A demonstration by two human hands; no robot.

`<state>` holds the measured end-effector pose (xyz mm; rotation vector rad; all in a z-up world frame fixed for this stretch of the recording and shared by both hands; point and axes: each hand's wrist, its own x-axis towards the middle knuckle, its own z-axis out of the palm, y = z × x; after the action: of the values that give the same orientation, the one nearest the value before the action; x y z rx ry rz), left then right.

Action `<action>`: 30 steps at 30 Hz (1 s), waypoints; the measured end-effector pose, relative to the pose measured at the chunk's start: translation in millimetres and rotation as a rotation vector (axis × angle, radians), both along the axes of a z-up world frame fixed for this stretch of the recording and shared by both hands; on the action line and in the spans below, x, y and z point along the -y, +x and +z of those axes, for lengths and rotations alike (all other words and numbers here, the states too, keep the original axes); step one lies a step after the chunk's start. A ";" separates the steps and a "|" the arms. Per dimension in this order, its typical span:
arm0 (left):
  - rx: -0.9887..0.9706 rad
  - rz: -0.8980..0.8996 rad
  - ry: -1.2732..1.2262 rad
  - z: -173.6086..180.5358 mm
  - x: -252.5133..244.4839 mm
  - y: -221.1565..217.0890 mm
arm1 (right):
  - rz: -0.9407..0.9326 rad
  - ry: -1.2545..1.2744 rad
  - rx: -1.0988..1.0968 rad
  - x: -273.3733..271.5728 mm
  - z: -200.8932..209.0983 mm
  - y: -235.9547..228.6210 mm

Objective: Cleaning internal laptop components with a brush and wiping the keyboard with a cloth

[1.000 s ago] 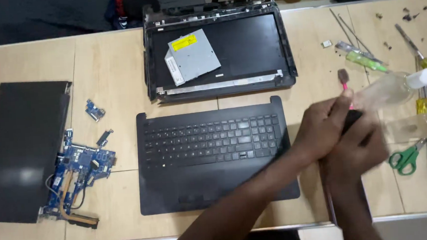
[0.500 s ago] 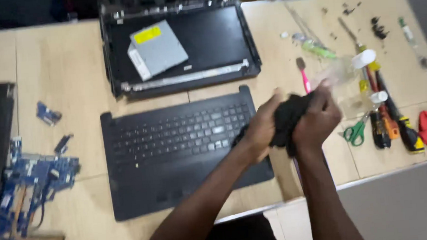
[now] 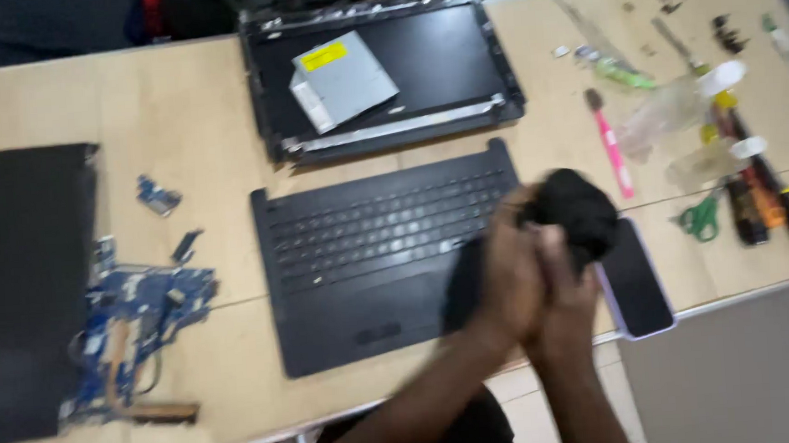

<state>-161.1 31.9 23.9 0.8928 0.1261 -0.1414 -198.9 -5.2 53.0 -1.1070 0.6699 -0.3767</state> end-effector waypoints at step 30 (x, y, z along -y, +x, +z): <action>0.209 0.060 1.866 -51.7 -232.7 -101.0 | 0.501 -1.710 0.239 -11.0 -96.2 -22.3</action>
<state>-262.1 264.7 -27.8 2.7485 0.0603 0.1978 -221.1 5.8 -43.3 -2.6924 -0.3677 -0.6302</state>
